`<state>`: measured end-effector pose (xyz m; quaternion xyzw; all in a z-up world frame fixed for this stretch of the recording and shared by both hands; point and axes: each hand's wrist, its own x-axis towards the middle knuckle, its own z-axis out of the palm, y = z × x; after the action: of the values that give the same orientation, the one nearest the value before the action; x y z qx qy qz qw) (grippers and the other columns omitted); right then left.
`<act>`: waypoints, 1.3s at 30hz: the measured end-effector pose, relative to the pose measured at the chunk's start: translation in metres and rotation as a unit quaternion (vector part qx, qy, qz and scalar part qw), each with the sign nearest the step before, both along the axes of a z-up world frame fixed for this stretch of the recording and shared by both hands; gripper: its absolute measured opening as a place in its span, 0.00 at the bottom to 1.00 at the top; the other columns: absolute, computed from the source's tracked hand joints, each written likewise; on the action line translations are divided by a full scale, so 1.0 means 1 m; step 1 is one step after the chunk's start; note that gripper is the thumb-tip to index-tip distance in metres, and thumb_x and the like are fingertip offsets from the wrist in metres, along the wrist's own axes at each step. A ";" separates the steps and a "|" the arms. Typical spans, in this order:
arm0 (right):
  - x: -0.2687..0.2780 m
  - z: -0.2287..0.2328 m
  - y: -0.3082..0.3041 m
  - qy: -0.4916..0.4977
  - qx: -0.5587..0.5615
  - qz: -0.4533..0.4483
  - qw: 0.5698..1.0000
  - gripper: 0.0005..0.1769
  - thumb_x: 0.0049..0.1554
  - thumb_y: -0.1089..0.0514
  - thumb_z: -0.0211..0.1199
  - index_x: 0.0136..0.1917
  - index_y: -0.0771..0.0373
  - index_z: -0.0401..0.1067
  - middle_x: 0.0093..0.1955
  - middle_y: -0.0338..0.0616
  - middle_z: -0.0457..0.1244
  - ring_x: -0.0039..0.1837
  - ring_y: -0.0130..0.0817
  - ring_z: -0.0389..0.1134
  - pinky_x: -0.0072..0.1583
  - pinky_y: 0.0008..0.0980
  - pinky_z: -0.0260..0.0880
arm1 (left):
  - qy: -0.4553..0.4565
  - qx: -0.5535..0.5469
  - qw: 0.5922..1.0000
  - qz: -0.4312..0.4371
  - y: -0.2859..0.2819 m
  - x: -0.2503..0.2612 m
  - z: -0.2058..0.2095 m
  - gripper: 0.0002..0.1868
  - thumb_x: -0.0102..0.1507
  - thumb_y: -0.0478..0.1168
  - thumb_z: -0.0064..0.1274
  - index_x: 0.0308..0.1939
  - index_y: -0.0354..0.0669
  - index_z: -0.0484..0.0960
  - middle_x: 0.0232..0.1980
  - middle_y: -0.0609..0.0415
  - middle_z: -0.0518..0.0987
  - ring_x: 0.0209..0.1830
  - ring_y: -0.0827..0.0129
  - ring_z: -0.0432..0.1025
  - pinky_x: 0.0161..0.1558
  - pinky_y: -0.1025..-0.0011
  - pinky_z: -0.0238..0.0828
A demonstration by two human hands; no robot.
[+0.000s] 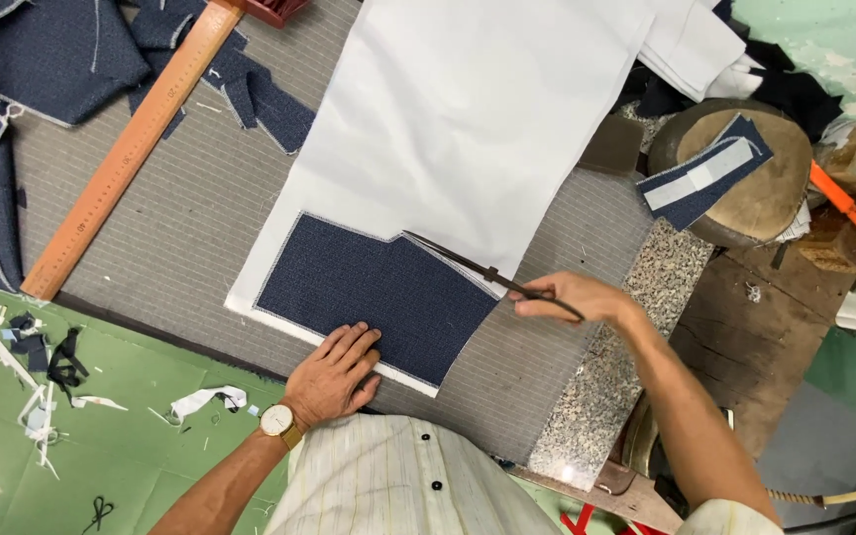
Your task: The person unfolds a white fabric on a worktable, places a dark denim piece on top, and uses shears to cut the white fabric around the denim shape. The person then uses an iron to press the denim piece and folds the finished piece.
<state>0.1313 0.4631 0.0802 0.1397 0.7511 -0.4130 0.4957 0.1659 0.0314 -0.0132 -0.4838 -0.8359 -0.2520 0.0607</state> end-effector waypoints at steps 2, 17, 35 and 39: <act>-0.014 0.007 0.008 -0.011 0.004 0.030 0.999 0.34 0.56 0.44 0.69 0.66 0.71 0.73 0.21 0.42 0.60 0.20 0.25 0.56 0.25 0.23 0.49 | 0.002 -0.002 1.000 0.000 -0.001 0.000 0.001 0.19 0.69 0.53 0.41 0.53 0.45 0.75 0.67 0.44 0.72 0.71 0.53 0.65 0.73 0.55 0.57; -0.140 0.056 0.000 0.028 0.190 0.271 0.943 0.43 0.40 0.31 0.78 0.65 0.50 0.78 0.43 0.51 0.75 0.45 0.45 0.75 0.49 0.36 0.69 | -0.004 -0.001 1.000 0.013 -0.001 -0.001 -0.001 0.18 0.69 0.52 0.40 0.52 0.44 0.75 0.68 0.45 0.72 0.72 0.54 0.65 0.74 0.56 0.56; -0.179 0.086 -0.026 0.079 0.296 0.437 0.845 0.40 0.44 0.29 0.71 0.66 0.42 0.75 0.32 0.46 0.73 0.42 0.41 0.76 0.55 0.34 0.73 | 0.006 -0.003 1.000 0.013 -0.001 -0.004 -0.001 0.18 0.69 0.51 0.38 0.51 0.43 0.75 0.67 0.44 0.73 0.71 0.54 0.66 0.74 0.56 0.57; -0.175 0.089 -0.030 0.104 0.317 0.472 0.816 0.34 0.48 0.31 0.69 0.65 0.42 0.76 0.32 0.43 0.73 0.40 0.37 0.75 0.53 0.31 0.73 | 0.005 -0.005 1.000 0.013 -0.001 -0.003 -0.001 0.18 0.69 0.51 0.39 0.51 0.44 0.75 0.67 0.44 0.73 0.71 0.55 0.66 0.74 0.56 0.57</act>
<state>-0.0432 0.4327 0.1692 -0.1262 0.8613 0.1209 0.4770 0.1625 0.0307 -0.0144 -0.4741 -0.8433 -0.2446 0.0653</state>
